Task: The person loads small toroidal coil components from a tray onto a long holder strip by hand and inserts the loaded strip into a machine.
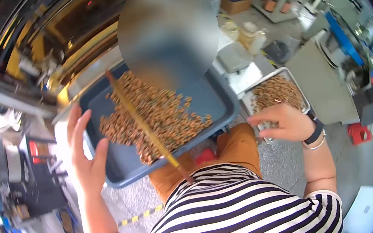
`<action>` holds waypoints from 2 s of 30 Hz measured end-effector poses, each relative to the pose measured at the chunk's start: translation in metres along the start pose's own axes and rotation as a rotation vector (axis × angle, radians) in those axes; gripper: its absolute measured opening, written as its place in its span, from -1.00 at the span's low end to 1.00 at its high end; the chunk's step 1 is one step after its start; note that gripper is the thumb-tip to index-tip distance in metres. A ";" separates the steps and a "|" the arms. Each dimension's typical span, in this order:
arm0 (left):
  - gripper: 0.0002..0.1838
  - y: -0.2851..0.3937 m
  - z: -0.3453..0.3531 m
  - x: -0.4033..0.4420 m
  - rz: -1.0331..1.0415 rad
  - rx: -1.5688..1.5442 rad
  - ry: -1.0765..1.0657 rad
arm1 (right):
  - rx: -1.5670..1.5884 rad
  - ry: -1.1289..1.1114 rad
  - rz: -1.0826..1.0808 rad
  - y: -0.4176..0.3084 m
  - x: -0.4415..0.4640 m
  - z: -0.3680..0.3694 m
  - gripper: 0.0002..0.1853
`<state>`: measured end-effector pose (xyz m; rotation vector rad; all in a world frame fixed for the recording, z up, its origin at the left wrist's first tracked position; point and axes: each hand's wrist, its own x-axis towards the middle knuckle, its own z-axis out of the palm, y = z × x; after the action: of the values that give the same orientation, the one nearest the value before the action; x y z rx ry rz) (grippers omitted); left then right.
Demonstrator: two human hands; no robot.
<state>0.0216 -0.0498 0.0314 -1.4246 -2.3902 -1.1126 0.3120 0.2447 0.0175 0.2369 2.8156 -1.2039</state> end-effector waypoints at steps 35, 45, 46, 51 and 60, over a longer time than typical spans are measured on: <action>-0.88 -0.100 0.060 0.083 -0.231 -0.034 -0.264 | -0.205 0.354 -0.188 0.029 0.249 0.036 -0.74; -0.89 -0.107 0.090 0.102 -0.402 -0.476 -0.207 | 0.444 0.274 0.067 0.023 0.251 0.029 -0.88; -0.90 -0.108 0.091 0.106 -0.436 -0.541 -0.254 | 0.446 0.281 0.067 0.020 0.253 0.028 -0.88; -0.88 -0.098 0.105 0.111 -0.477 -0.667 -0.222 | 0.409 0.203 -0.076 -0.001 0.275 0.021 -0.86; -0.86 -0.102 0.113 0.103 -0.373 -0.714 -0.049 | 0.420 0.199 -0.152 -0.012 0.323 0.047 -0.86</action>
<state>-0.0899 0.0682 -0.0545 -1.1637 -2.4677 -2.2119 -0.0083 0.2391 -0.0471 0.1737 2.7471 -1.9015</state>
